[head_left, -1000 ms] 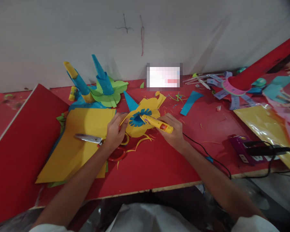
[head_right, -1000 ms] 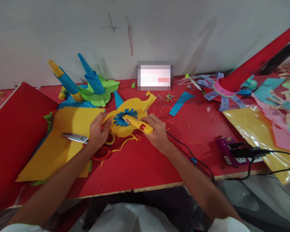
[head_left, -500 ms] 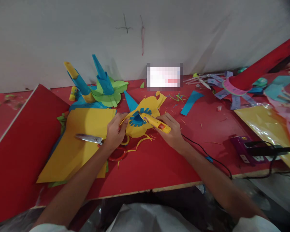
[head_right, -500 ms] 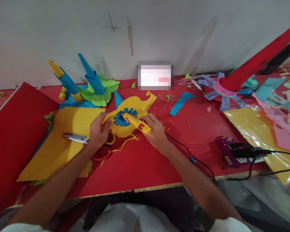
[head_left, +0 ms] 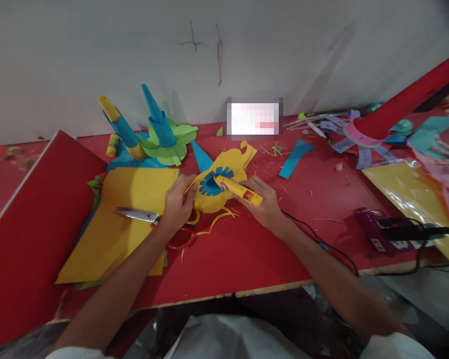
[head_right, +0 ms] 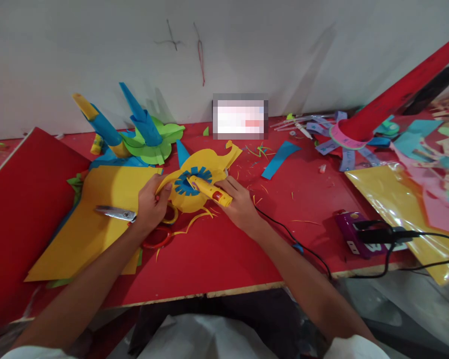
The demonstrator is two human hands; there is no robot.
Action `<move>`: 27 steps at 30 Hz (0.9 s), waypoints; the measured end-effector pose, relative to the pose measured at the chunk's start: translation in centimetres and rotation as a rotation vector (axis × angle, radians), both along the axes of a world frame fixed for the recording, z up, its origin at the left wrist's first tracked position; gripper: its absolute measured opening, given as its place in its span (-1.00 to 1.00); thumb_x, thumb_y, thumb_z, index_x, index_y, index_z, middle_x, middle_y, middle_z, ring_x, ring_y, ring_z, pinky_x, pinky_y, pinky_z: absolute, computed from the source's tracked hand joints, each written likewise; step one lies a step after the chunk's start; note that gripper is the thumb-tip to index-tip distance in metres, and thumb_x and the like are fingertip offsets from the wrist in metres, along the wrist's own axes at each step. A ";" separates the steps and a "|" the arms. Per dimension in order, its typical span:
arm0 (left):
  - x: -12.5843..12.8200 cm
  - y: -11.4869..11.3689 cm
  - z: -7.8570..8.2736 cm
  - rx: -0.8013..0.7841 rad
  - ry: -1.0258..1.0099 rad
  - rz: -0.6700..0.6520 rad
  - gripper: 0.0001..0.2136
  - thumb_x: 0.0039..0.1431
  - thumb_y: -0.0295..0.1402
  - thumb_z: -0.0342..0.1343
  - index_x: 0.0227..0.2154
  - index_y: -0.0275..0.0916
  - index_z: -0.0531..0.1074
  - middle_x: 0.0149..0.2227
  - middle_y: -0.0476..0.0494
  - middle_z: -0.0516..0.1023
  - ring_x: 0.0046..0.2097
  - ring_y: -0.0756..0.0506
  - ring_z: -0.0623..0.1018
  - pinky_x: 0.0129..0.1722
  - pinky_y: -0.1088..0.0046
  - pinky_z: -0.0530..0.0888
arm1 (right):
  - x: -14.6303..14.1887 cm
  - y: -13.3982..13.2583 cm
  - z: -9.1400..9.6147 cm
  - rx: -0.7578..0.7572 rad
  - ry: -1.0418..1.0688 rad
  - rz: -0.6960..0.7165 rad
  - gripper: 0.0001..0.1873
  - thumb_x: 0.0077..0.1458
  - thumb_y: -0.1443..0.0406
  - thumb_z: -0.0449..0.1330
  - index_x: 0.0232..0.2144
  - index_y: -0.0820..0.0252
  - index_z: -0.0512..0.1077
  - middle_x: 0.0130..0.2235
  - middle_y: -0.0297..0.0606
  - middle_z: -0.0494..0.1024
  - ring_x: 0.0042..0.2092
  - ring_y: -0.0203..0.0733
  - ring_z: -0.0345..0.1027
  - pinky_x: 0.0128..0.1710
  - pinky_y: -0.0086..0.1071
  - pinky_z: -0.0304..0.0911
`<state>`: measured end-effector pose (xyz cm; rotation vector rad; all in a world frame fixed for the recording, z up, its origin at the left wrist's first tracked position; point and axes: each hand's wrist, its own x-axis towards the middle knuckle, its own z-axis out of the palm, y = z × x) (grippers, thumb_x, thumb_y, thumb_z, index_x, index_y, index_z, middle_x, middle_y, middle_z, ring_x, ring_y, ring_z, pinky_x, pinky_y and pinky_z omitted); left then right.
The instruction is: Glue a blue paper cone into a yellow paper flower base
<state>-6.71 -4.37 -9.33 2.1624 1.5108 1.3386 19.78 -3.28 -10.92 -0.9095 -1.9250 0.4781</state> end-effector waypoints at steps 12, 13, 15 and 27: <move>0.1 0.0 0.1 0.007 -0.027 -0.005 -0.69 0.50 -0.14 0.00 -0.09 -0.24 0.54 -0.19 -0.18 0.62 -0.15 -0.12 0.62 -0.07 0.38 0.54 | 0.5 0.3 -0.1 0.066 0.037 -0.150 -0.87 0.35 0.17 0.29 -0.19 0.08 0.50 -0.29 -0.24 0.57 -0.29 -0.13 0.45 -0.27 -0.25 0.42; 0.1 0.0 0.2 0.006 -0.027 -0.002 -0.68 0.50 -0.13 0.00 -0.08 -0.24 0.54 -0.20 -0.18 0.62 -0.16 -0.12 0.62 -0.08 0.38 0.54 | 0.5 0.3 0.0 0.075 0.035 -0.170 -0.87 0.35 0.17 0.29 -0.20 0.08 0.50 -0.30 -0.24 0.56 -0.29 -0.13 0.45 -0.27 -0.25 0.42; 0.1 0.0 0.2 0.009 -0.029 -0.005 -0.67 0.51 -0.11 -0.01 -0.06 -0.24 0.54 -0.22 -0.17 0.61 -0.17 -0.11 0.61 -0.10 0.38 0.53 | 0.7 0.4 0.1 0.086 0.025 -0.208 -0.87 0.35 0.17 0.28 -0.22 0.08 0.50 -0.31 -0.23 0.56 -0.28 -0.11 0.45 -0.27 -0.24 0.43; -0.1 0.2 -0.2 0.010 -0.013 0.001 -0.64 0.52 -0.06 -0.04 -0.07 -0.22 0.52 -0.20 -0.17 0.61 -0.14 -0.12 0.62 -0.08 0.36 0.54 | 0.9 0.4 0.0 0.051 -0.008 -0.164 -0.89 0.32 0.21 0.28 -0.26 0.09 0.49 -0.34 -0.27 0.52 -0.32 -0.16 0.41 -0.30 -0.28 0.36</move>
